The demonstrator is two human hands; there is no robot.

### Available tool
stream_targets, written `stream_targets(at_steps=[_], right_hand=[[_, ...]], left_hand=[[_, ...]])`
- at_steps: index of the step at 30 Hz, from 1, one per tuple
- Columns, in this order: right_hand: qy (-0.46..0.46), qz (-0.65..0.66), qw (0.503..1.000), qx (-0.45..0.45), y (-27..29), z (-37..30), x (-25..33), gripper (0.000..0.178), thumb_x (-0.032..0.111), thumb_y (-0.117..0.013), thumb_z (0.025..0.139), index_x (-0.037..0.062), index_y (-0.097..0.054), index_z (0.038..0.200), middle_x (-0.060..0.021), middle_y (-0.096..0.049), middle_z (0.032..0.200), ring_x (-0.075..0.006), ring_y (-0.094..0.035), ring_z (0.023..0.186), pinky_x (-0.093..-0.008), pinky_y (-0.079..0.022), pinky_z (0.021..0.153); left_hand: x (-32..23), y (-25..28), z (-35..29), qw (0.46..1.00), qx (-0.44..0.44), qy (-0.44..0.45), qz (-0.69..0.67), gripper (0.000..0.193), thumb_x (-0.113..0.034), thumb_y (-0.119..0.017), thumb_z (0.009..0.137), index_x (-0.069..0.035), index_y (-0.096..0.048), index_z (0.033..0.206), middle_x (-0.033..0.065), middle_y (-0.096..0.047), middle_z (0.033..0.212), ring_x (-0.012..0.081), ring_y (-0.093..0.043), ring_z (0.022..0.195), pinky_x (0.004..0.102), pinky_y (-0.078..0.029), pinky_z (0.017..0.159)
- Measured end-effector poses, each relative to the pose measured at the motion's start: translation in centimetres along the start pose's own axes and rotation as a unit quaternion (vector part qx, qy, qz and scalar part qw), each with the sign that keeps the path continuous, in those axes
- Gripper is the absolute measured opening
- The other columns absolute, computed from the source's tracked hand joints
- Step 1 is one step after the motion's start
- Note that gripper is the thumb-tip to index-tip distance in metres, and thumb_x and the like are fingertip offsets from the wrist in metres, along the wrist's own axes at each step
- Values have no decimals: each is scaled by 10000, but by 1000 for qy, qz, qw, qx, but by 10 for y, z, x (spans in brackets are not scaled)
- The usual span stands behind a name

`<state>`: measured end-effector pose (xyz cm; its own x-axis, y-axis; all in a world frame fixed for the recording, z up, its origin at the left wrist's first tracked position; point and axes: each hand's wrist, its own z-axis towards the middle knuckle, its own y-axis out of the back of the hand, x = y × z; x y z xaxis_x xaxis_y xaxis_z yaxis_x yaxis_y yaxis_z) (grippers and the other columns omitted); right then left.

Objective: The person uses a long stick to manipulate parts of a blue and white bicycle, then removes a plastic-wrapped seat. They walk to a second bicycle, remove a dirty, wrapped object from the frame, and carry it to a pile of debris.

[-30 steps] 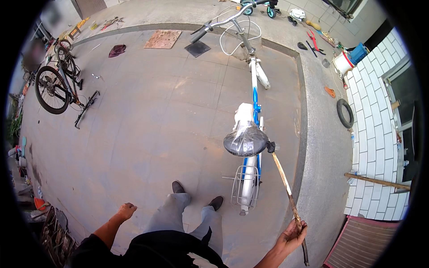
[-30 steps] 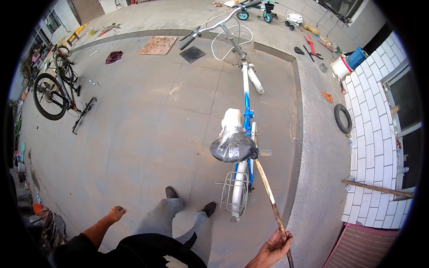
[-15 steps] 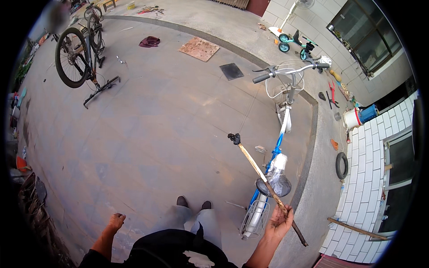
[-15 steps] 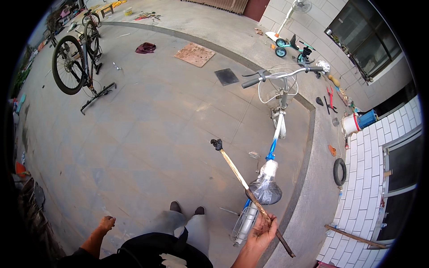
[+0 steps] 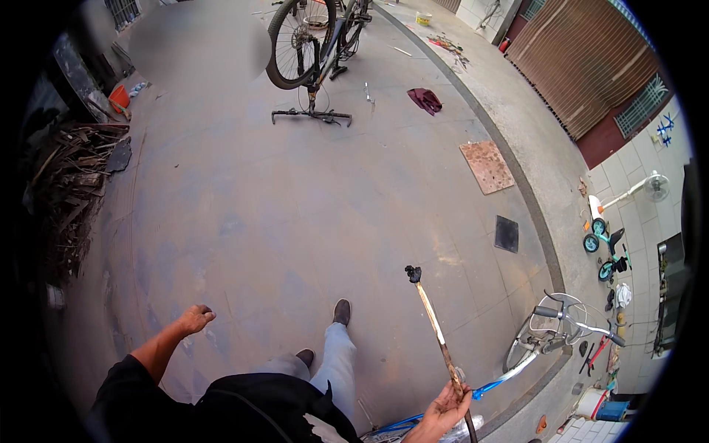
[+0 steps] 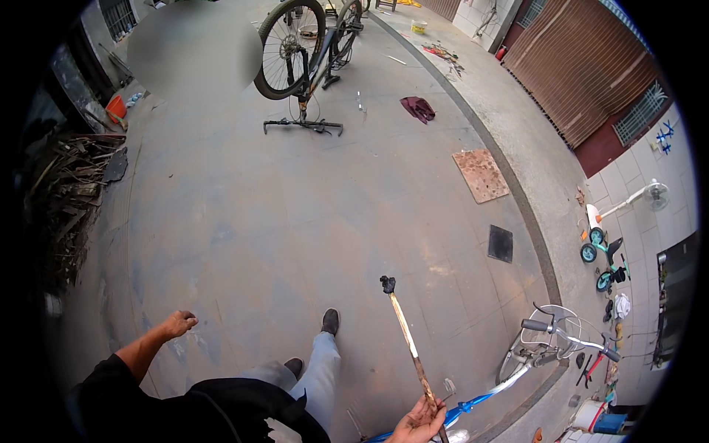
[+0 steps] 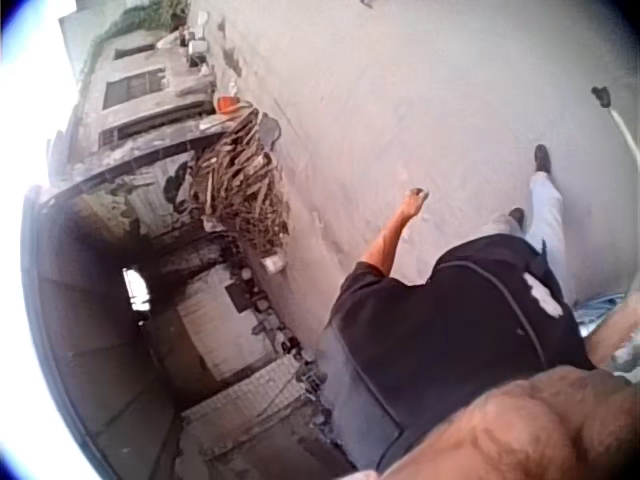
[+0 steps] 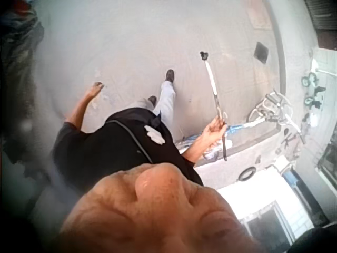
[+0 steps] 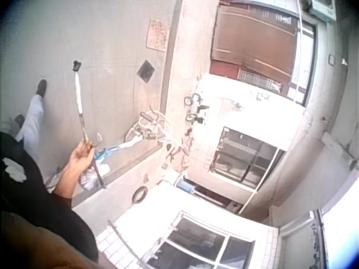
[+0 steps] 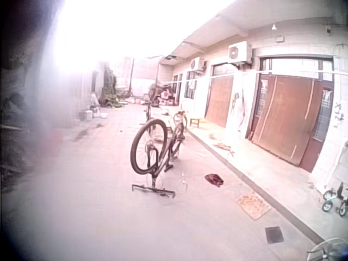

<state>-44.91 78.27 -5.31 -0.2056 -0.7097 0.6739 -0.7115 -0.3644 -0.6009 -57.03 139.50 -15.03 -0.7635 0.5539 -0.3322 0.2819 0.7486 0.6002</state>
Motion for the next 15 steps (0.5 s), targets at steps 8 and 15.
stream_targets(at_steps=[8, 15], right_hand=[[-88, -73, 989, 98, -145, 45, -82, 168, 174, -576, 935, 16, -597, 987, -71, -663, 945, -198, -644, 930, -364, -533, 910], [-150, -145, 966, 155, -287, 7, -217, 175, 186, -576, 933, 16, -579, 976, -75, -655, 931, -215, -643, 922, -361, -539, 894]], left_hand=[[-6, 8, -10, 992, 20, 91, -81, 489, -385, -524, 887, 24, -624, 1137, 221, -666, 1042, 343, -639, 985, 395, -483, 890], [94, -8, -34, 933, 58, 271, -230, 447, -349, -534, 892, 33, -635, 1103, 183, -681, 986, 259, -673, 839, 371, -529, 759]])
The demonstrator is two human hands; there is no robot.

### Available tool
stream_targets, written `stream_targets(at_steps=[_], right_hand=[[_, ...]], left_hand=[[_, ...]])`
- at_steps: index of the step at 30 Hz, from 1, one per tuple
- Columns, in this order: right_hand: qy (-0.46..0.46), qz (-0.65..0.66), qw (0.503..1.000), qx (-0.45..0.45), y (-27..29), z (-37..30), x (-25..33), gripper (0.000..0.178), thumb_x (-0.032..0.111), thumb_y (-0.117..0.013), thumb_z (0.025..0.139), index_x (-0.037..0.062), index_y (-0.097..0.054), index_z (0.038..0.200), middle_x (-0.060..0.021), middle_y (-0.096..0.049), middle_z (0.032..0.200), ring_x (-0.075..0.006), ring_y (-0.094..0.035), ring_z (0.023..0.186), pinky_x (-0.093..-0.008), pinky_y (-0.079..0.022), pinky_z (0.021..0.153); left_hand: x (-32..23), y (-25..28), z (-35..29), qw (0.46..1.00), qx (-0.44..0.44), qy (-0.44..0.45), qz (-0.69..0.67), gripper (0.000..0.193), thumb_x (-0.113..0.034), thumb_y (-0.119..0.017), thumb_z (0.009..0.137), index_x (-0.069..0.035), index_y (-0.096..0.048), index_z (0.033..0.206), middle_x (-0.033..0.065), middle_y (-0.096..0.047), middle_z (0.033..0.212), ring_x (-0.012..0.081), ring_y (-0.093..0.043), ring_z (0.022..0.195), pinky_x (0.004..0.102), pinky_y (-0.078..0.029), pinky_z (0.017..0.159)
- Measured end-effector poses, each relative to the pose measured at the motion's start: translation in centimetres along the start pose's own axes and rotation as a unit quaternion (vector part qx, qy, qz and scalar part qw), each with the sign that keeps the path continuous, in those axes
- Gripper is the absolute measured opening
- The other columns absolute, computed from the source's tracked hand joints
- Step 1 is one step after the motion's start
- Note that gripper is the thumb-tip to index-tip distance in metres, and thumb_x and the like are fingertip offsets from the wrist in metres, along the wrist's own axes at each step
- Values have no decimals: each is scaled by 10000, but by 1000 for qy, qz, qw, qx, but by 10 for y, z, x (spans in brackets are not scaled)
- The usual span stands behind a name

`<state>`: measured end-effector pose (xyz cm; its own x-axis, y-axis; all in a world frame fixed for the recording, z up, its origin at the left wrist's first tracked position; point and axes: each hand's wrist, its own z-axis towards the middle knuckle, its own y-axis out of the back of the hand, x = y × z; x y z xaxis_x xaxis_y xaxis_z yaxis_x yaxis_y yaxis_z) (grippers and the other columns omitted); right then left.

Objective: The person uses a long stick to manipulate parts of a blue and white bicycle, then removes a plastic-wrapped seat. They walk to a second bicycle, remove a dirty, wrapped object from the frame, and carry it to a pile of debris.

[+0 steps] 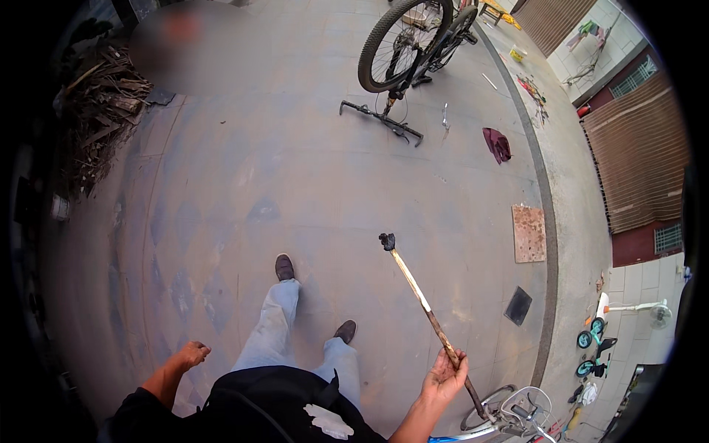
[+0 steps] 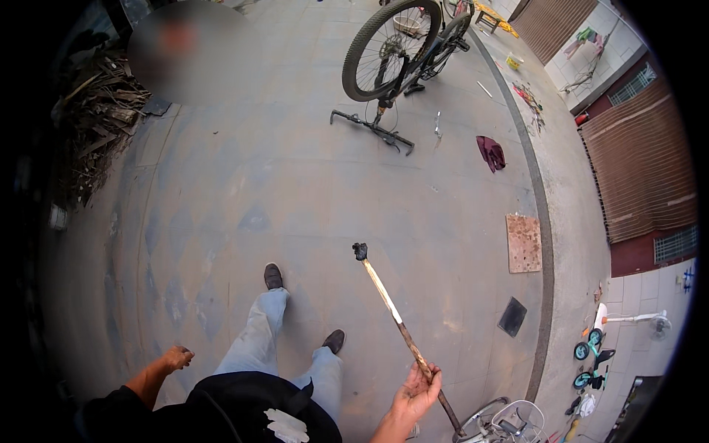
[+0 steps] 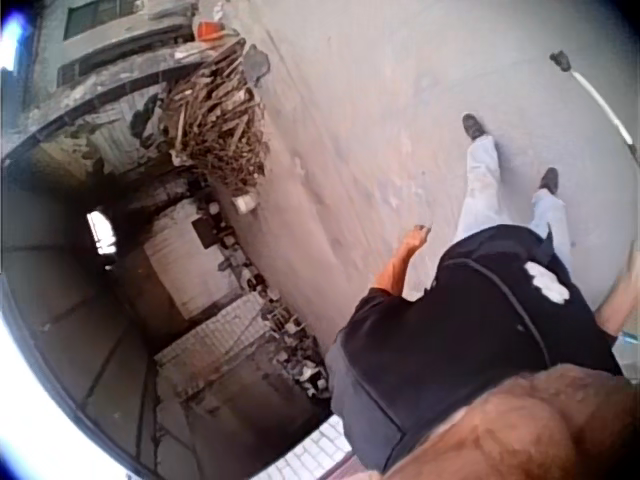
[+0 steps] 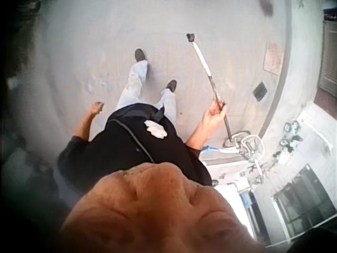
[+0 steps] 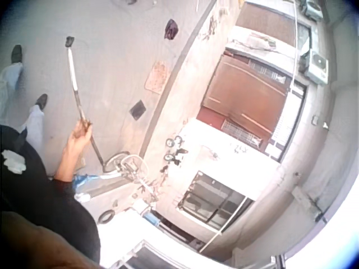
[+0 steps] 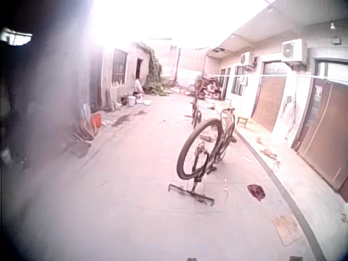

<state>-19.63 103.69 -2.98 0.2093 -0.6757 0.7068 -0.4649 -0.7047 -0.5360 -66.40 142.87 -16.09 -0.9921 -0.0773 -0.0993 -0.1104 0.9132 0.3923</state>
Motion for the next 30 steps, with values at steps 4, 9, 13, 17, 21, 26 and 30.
stream_targets(at_steps=[4, 9, 13, 17, 21, 26, 30], right_hand=[[-45, -1, 998, 43, -107, 10, -74, 173, 174, -576, 933, 9, -582, 983, -84, -657, 942, -220, -644, 925, -384, -531, 909], [-86, -7, 993, 83, -235, 4, -156, 170, 169, -567, 937, 7, -582, 986, -90, -647, 952, -224, -635, 938, -394, -527, 908], [-112, -14, 987, 116, -328, 3, -208, 165, 167, -564, 940, 8, -579, 977, -91, -643, 954, -219, -633, 931, -386, -536, 896], [-142, -26, 979, 143, -399, 17, -257, 175, 166, -567, 937, -3, -578, 979, -94, -645, 947, -222, -636, 923, -385, -544, 890], [-159, -39, 975, 147, -473, 39, -315, 174, 161, -564, 935, -9, -581, 970, -105, -651, 938, -233, -645, 907, -387, -555, 877], [-181, -66, 971, 144, -575, 74, -387, 170, 152, -562, 933, -13, -584, 964, -115, -652, 936, -250, -648, 896, -391, -558, 869], [-215, -94, 954, 186, -666, 107, -434, 171, 158, -557, 937, -6, -590, 973, -110, -653, 934, -248, -648, 898, -396, -553, 875]], left_hand=[[25, 44, 30, 990, 5, 45, -133, 419, -332, -551, 889, 28, -630, 1089, 147, -674, 927, 247, -660, 786, 353, -527, 651], [-17, 145, 63, 979, -24, 39, -197, 453, -340, -561, 881, 34, -599, 1134, 141, -665, 901, 224, -644, 778, 347, -513, 630], [-52, 216, 86, 960, -74, 3, -270, 465, -346, -557, 882, 32, -594, 1151, 143, -664, 935, 221, -644, 836, 352, -511, 673], [-101, 278, 84, 974, -86, -7, -210, 472, -357, -550, 879, 18, -595, 1161, 170, -661, 1018, 260, -642, 896, 369, -503, 784], [-186, 344, 84, 989, -116, -69, -61, 481, -371, -525, 885, 7, -591, 1175, 212, -635, 1120, 328, -606, 1036, 393, -458, 920], [-288, 448, 122, 979, -161, -101, -76, 487, -377, -498, 896, 3, -592, 1186, 226, -610, 1168, 356, -562, 1122, 407, -433, 962], [-347, 493, 135, 976, -162, -36, -138, 499, -392, -506, 889, 0, -596, 1185, 227, -604, 1179, 362, -554, 1131, 404, -425, 975]])
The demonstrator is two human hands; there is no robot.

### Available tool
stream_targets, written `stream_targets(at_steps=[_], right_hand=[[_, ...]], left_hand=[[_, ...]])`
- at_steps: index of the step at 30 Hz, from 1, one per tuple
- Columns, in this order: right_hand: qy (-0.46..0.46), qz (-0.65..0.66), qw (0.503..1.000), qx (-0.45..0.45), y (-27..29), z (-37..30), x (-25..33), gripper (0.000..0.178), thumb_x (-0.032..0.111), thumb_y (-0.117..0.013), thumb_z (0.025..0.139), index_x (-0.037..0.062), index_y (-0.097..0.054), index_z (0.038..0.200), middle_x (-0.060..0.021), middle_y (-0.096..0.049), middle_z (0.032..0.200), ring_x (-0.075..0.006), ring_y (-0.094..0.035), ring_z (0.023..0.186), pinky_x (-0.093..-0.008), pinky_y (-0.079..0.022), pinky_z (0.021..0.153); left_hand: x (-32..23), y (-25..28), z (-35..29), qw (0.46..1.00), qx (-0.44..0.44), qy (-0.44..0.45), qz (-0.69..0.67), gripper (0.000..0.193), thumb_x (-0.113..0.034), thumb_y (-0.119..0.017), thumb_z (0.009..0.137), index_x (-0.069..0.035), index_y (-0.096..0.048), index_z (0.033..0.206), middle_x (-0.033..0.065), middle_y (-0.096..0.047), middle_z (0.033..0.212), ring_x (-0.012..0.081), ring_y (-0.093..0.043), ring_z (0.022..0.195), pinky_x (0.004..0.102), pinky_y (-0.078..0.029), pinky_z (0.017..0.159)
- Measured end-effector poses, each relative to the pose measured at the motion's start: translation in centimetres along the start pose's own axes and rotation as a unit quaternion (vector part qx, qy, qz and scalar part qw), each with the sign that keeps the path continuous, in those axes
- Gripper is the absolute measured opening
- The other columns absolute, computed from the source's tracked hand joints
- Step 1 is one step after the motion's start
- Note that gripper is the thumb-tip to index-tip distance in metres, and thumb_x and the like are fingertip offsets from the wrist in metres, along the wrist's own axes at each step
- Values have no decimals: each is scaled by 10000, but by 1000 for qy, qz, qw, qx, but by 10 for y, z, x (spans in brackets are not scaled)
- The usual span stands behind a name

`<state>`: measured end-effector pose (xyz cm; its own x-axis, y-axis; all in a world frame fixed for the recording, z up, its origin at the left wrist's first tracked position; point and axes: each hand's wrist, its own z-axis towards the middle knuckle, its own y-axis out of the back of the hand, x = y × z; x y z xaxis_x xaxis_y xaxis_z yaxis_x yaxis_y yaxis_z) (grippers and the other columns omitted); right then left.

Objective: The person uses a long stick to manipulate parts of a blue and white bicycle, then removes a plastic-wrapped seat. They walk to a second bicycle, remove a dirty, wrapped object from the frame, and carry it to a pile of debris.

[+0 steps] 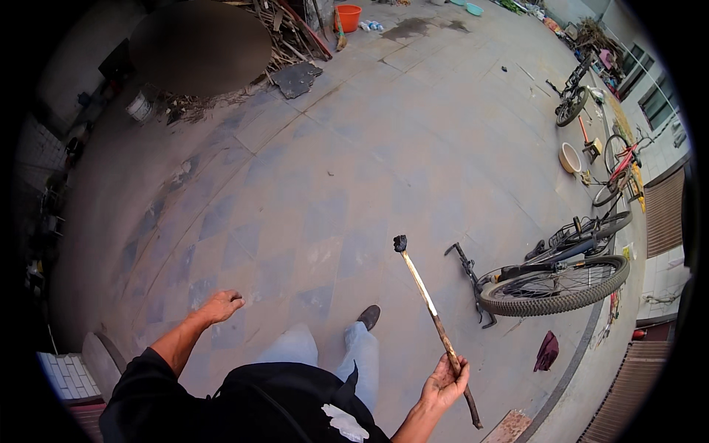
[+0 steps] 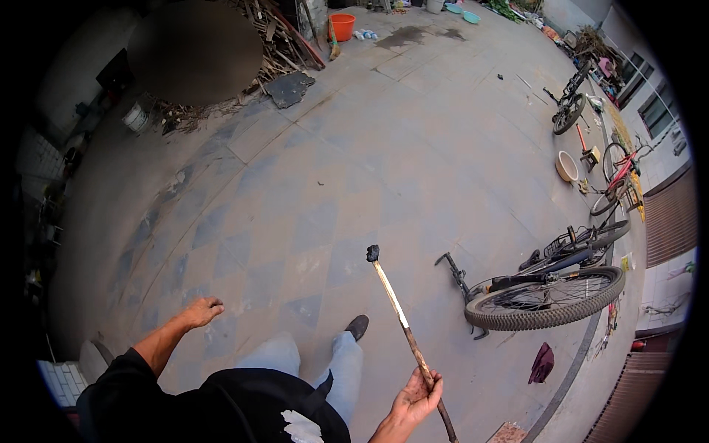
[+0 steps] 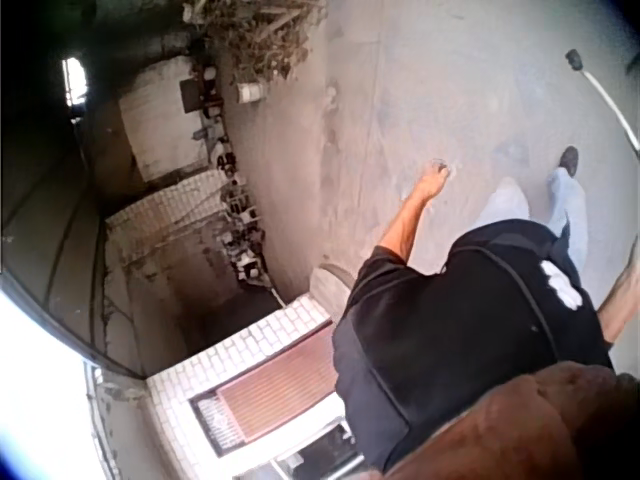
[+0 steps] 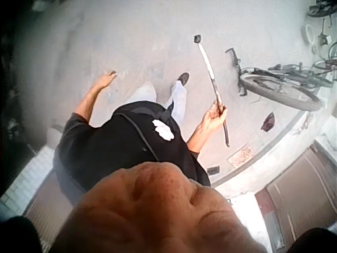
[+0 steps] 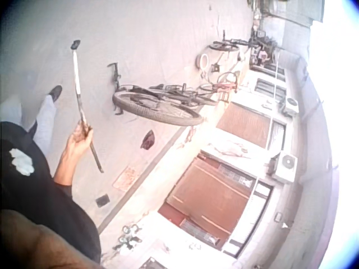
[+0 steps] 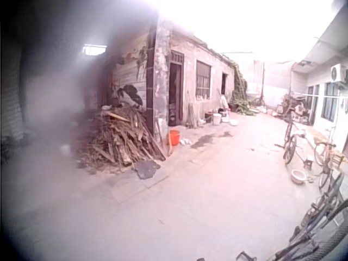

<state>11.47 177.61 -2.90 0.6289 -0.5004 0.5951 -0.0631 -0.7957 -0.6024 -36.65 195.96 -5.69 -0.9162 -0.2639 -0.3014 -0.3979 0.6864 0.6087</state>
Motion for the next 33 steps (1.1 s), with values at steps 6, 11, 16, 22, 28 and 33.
stream_targets(at_steps=[6, 11, 16, 22, 28, 33], right_hand=[[-8, -52, 999, 10, -135, 85, -14, 193, 179, -562, 935, -8, -590, 973, -103, -652, 920, -251, -650, 887, -396, -551, 870], [11, -72, 996, 42, -236, 163, -41, 204, 194, -585, 926, -5, -595, 969, -102, -654, 913, -250, -656, 878, -386, -551, 865], [27, -45, 998, 37, -343, 229, -80, 173, 187, -589, 918, 25, -602, 978, -102, -664, 923, -267, -658, 916, -426, -532, 890], [70, -14, 997, -4, -405, 289, -87, 148, 168, -585, 912, 35, -602, 975, -95, -653, 949, -266, -635, 951, -428, -517, 897], [82, -3, 996, -46, -441, 389, -102, 144, 168, -575, 912, 34, -590, 964, -94, -634, 954, -256, -626, 941, -428, -522, 877], [79, 22, 993, -81, -484, 504, -99, 142, 166, -572, 913, 32, -579, 957, -95, -630, 943, -250, -624, 930, -428, -527, 873]], left_hand=[[48, -29, 23, 986, 97, 133, -11, 513, -418, -525, 873, -14, -623, 1175, 224, -610, 1175, 342, -565, 1122, 397, -427, 975], [48, -37, 68, 936, 175, 269, -145, 500, -380, -546, 896, 39, -616, 1160, 184, -666, 1005, 289, -670, 837, 385, -544, 720], [-28, 55, 203, 925, 97, 278, -240, 376, -281, -567, 895, 48, -612, 1070, 143, -661, 909, 242, -649, 773, 342, -519, 629], [-207, 239, 338, 970, -29, 54, -236, 381, -273, -559, 875, 45, -613, 1078, 106, -654, 875, 191, -632, 763, 324, -487, 615], [-412, 323, 430, 987, -65, -140, 43, 428, -289, -561, 855, 37, -610, 1127, 222, -655, 1050, 345, -633, 981, 405, -491, 852], [-595, 338, 499, 969, -34, -198, 142, 438, -302, -564, 859, 20, -608, 1152, 239, -634, 1117, 374, -602, 1062, 409, -471, 913]])
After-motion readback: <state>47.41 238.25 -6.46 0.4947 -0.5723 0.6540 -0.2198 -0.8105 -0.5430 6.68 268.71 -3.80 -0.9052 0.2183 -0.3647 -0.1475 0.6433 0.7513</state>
